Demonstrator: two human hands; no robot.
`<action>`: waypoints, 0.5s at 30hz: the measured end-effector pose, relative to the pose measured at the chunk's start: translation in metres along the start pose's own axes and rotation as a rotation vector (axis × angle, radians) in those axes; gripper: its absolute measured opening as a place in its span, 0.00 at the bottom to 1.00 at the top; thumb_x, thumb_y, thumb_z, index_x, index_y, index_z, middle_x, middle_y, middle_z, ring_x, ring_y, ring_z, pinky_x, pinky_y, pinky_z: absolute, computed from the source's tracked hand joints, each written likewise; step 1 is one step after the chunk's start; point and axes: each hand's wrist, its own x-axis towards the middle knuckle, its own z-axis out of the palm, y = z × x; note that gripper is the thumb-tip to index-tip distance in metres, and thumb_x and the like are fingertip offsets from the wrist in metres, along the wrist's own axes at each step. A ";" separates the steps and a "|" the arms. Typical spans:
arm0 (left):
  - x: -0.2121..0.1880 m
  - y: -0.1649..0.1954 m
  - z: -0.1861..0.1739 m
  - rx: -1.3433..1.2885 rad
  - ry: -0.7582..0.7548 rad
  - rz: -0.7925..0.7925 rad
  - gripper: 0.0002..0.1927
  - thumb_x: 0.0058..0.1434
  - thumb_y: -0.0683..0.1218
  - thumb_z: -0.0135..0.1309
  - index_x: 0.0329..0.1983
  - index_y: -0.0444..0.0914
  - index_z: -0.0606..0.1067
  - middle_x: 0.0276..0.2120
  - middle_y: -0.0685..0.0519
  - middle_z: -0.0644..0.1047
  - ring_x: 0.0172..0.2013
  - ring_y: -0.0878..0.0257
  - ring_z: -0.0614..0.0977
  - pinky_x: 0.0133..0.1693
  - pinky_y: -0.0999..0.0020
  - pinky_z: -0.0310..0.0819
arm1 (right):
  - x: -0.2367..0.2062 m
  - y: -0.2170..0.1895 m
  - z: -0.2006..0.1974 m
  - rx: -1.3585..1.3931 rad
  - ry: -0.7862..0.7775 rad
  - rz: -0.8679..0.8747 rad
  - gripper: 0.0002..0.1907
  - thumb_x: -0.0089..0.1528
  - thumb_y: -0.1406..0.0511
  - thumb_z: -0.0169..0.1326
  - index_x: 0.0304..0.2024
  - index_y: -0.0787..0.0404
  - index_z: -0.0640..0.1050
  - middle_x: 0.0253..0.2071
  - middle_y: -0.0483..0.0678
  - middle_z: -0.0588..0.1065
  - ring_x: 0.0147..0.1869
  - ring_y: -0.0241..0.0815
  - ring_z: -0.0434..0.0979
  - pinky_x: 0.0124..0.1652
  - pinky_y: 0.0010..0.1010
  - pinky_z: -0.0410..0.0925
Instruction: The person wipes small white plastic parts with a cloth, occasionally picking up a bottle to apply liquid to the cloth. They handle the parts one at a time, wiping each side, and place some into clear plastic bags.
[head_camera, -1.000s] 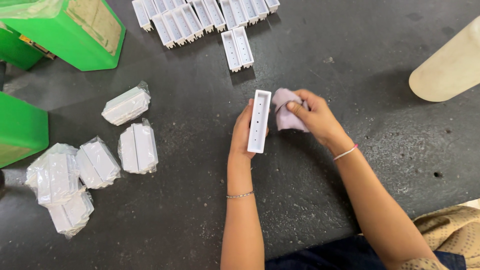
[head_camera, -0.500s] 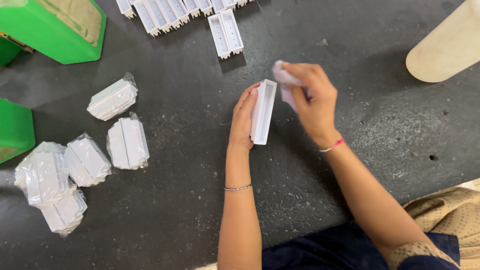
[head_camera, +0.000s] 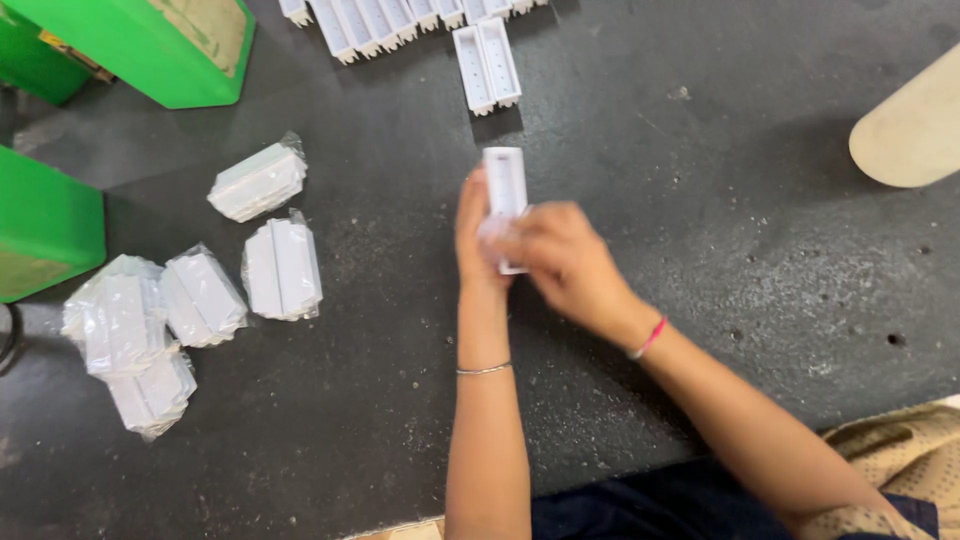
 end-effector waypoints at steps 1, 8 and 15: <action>0.003 0.009 -0.007 0.004 0.041 0.046 0.20 0.74 0.53 0.45 0.61 0.36 0.72 0.45 0.51 0.78 0.43 0.64 0.79 0.44 0.67 0.76 | -0.003 -0.009 0.007 0.086 -0.044 -0.020 0.21 0.61 0.74 0.57 0.55 0.51 0.81 0.55 0.48 0.76 0.60 0.50 0.73 0.60 0.39 0.68; -0.005 0.013 0.004 -0.013 0.050 0.000 0.21 0.71 0.52 0.43 0.62 0.38 0.70 0.48 0.53 0.78 0.44 0.65 0.81 0.44 0.68 0.78 | 0.001 -0.005 0.007 -0.008 0.059 -0.030 0.22 0.55 0.75 0.60 0.50 0.52 0.83 0.53 0.46 0.78 0.58 0.51 0.74 0.57 0.39 0.70; -0.026 -0.034 0.046 0.072 -0.182 -0.111 0.19 0.79 0.49 0.45 0.65 0.32 0.71 0.49 0.50 0.77 0.44 0.66 0.79 0.46 0.70 0.76 | 0.004 0.031 -0.028 -0.250 0.405 0.055 0.21 0.60 0.79 0.59 0.53 0.56 0.82 0.53 0.48 0.77 0.58 0.52 0.74 0.57 0.38 0.70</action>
